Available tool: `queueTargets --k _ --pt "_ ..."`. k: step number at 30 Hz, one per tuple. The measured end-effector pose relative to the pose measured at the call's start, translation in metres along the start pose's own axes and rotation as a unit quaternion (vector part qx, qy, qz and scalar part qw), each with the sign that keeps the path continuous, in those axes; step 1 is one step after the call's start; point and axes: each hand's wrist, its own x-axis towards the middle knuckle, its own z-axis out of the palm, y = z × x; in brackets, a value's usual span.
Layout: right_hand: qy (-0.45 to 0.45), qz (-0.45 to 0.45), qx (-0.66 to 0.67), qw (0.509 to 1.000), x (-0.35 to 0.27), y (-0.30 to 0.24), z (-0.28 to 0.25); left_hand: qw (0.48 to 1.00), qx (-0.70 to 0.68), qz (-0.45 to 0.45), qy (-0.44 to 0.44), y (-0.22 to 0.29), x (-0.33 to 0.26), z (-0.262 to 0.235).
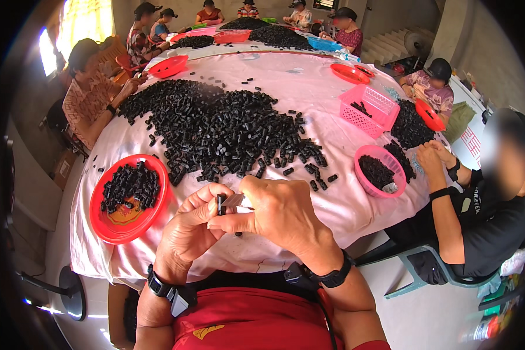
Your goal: Assembling small black plastic or rubber shoe components by hand.
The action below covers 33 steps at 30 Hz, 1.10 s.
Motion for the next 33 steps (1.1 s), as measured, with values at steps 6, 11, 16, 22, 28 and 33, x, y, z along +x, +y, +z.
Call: queueTargets --k 6,11,16,22,28,33 --pt "-0.013 0.012 -0.021 1.0 0.0013 -0.002 -0.0018 1.0 0.003 0.008 0.011 -0.0009 0.0006 -0.0002" --pt "-0.005 0.007 -0.02 1.0 0.0011 -0.0022 -0.001 1.0 0.005 0.007 0.021 -0.0002 0.0004 0.0026" --pt "-0.009 0.007 -0.022 1.0 0.0003 -0.0003 -0.0002 1.0 0.005 0.002 0.02 0.0004 0.0002 0.0024" --pt "-0.017 0.011 -0.02 1.0 0.0003 -0.0005 -0.0009 1.0 0.011 0.011 0.017 -0.0008 0.0017 0.0016" --pt "-0.023 0.008 -0.017 1.0 0.0003 -0.002 -0.0009 1.0 0.009 0.004 0.025 -0.0005 0.0001 0.0001" --pt "-0.015 0.014 -0.008 1.0 0.0004 -0.0005 -0.0003 1.0 0.008 0.009 0.017 -0.0009 0.001 0.0002"
